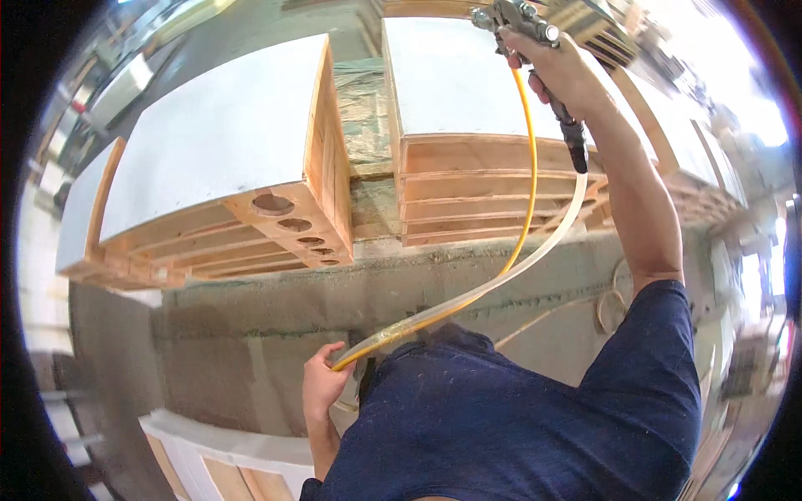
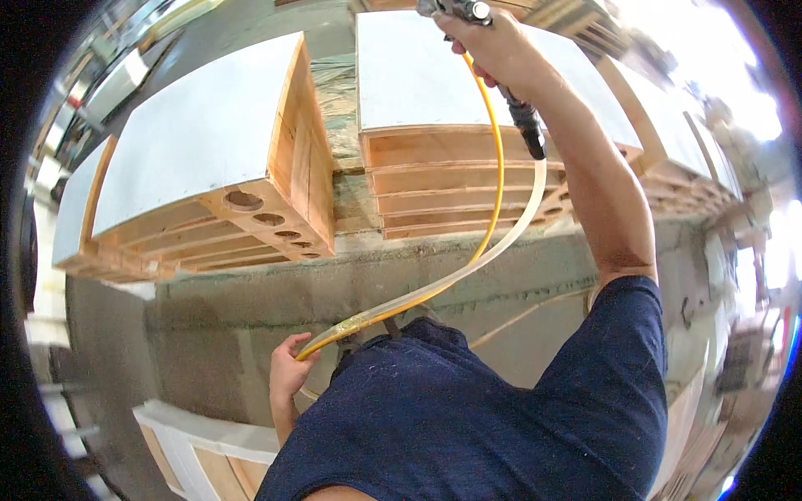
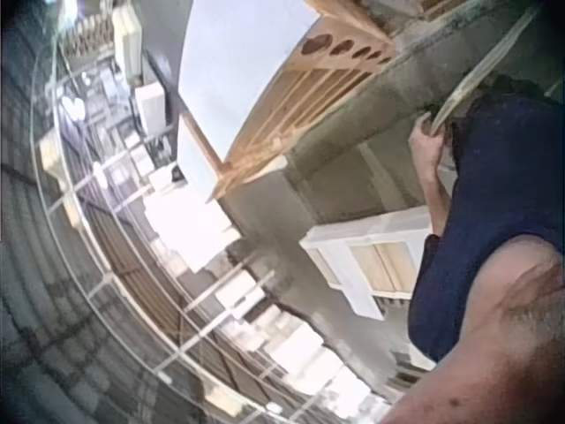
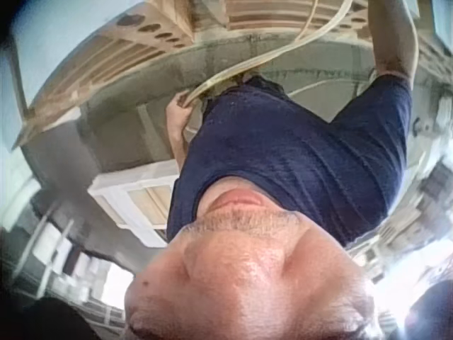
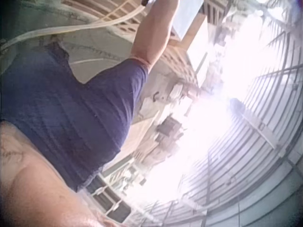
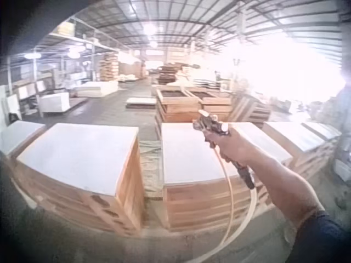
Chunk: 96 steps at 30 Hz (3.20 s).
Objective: The person uses a pneumatic spray gun to apply a white coating to the surfaces of several wooden structures with circular cutouts. They move between the structures, spraying the top and side faces in a workshop environment.
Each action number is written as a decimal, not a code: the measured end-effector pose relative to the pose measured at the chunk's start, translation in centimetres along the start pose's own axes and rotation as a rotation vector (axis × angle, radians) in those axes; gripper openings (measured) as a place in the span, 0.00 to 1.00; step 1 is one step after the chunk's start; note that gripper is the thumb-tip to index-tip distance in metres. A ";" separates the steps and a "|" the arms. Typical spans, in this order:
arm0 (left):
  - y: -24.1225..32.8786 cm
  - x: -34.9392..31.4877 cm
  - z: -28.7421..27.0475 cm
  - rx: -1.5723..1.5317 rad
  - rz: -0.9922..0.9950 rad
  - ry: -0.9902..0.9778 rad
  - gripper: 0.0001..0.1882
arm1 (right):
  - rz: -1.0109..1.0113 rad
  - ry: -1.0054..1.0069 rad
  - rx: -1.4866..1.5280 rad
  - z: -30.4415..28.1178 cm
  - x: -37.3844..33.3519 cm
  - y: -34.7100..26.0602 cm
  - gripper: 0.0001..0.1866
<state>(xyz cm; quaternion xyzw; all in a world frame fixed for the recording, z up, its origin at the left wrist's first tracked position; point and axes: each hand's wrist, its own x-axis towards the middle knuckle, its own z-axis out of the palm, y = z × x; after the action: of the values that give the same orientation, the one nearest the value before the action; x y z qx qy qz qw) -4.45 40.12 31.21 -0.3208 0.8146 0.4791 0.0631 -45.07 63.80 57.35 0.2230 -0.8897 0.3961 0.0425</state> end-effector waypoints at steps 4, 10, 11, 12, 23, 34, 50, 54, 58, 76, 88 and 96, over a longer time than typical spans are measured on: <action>-5.2 4.5 -6.8 0.039 0.094 -0.118 0.23 | 0.218 -0.025 -0.095 2.7 -5.9 -5.5 0.25; -6.5 7.3 -11.9 0.176 0.037 -0.361 0.25 | 0.242 -0.106 -0.198 6.4 -15.0 -8.8 0.16; -6.7 7.6 -11.8 0.155 0.047 -0.377 0.25 | 0.197 -0.119 -0.196 6.7 -15.8 -8.9 0.16; -6.5 8.0 -11.8 0.144 0.062 -0.392 0.26 | 0.176 -0.094 -0.207 6.9 -16.2 -8.9 0.16; -3.9 7.6 -10.9 0.134 0.121 -0.342 0.22 | 0.126 0.141 0.051 4.7 -1.4 -7.1 0.19; 1.9 6.9 -1.4 0.060 0.112 -0.342 0.21 | 0.282 0.286 0.136 -7.1 2.9 3.7 0.17; 14.8 4.5 11.3 0.248 0.114 -0.471 0.23 | 0.450 0.609 0.216 -26.0 -2.8 20.1 0.20; 15.3 4.8 12.8 0.356 0.096 -0.497 0.23 | 0.433 0.583 0.230 -27.2 -8.0 24.4 0.20; 15.0 5.8 14.0 0.400 0.164 -0.524 0.23 | 0.486 0.605 0.257 -27.0 -14.3 26.6 0.18; 7.1 9.8 7.5 0.508 0.039 -0.421 0.22 | 0.542 0.672 0.461 -13.9 -22.2 17.6 0.14; -9.8 12.5 -6.3 0.476 -0.008 -0.402 0.20 | 0.299 0.345 0.370 3.9 -22.5 1.1 0.15; -15.1 15.2 -9.0 0.445 -0.008 -0.464 0.22 | 0.469 0.382 0.394 8.1 -27.3 -4.2 0.11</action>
<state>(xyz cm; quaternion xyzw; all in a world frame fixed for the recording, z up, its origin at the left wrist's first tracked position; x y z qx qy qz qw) -5.71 20.69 18.57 -0.1846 0.8620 0.3495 0.3173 -17.97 65.43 47.83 -0.0613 -0.7991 0.5936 0.0722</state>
